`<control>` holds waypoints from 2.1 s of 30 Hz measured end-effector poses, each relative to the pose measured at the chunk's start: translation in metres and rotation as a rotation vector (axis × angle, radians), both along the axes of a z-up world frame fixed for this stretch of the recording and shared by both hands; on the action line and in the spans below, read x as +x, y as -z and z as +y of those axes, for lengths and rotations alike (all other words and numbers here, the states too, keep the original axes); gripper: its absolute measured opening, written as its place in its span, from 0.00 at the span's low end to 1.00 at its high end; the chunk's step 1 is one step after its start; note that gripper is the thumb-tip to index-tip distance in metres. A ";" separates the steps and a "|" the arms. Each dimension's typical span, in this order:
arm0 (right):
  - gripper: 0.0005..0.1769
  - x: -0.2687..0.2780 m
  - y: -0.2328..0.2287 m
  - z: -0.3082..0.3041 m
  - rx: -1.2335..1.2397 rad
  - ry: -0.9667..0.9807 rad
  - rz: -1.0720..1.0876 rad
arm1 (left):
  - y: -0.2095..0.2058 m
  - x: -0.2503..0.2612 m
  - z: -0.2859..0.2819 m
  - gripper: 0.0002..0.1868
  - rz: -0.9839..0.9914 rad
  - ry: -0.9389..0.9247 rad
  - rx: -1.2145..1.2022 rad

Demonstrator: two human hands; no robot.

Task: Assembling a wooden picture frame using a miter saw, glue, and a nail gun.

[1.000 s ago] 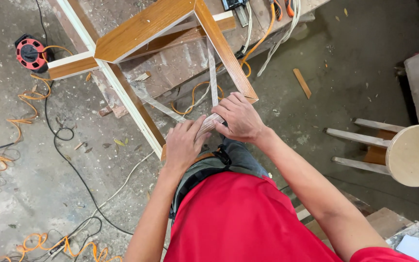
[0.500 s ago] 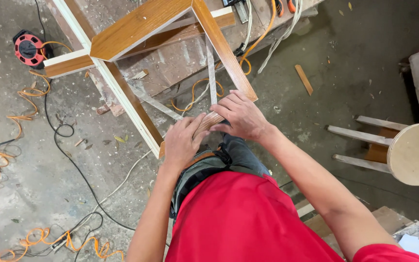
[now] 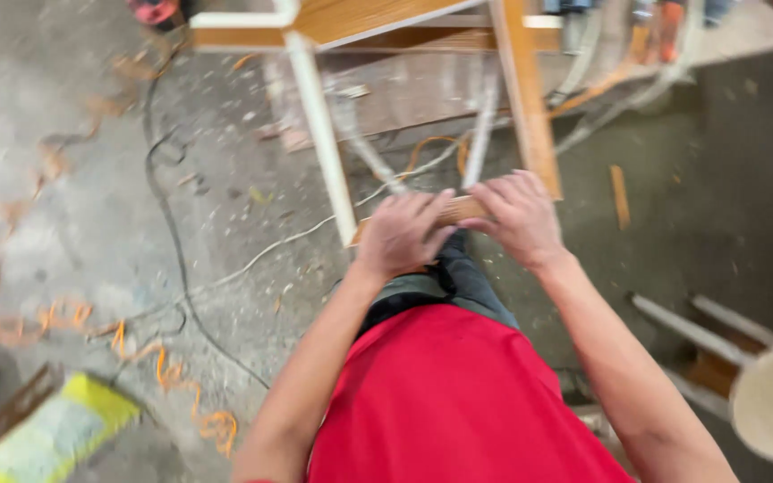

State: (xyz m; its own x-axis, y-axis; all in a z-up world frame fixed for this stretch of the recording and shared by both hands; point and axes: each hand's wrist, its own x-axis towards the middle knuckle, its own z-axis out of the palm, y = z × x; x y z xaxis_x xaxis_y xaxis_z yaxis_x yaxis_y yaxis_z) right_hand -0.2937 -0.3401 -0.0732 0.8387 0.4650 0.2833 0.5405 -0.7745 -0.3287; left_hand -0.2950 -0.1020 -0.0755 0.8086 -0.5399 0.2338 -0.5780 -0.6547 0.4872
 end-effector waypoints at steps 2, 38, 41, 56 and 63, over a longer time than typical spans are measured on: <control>0.29 -0.001 0.002 0.004 0.006 -0.036 0.003 | 0.006 -0.009 0.004 0.30 -0.068 -0.075 0.011; 0.24 -0.002 0.000 0.002 -0.138 0.016 0.186 | 0.043 -0.023 -0.002 0.28 -0.280 -0.319 0.044; 0.23 -0.002 0.001 0.001 -0.120 0.024 0.200 | 0.044 -0.023 -0.001 0.28 -0.285 -0.317 0.043; 0.28 -0.002 0.000 0.000 -0.154 0.011 0.207 | 0.047 -0.021 0.001 0.29 -0.298 -0.317 0.059; 0.25 -0.002 0.002 0.000 -0.177 0.011 0.206 | 0.047 -0.021 0.000 0.29 -0.281 -0.306 0.057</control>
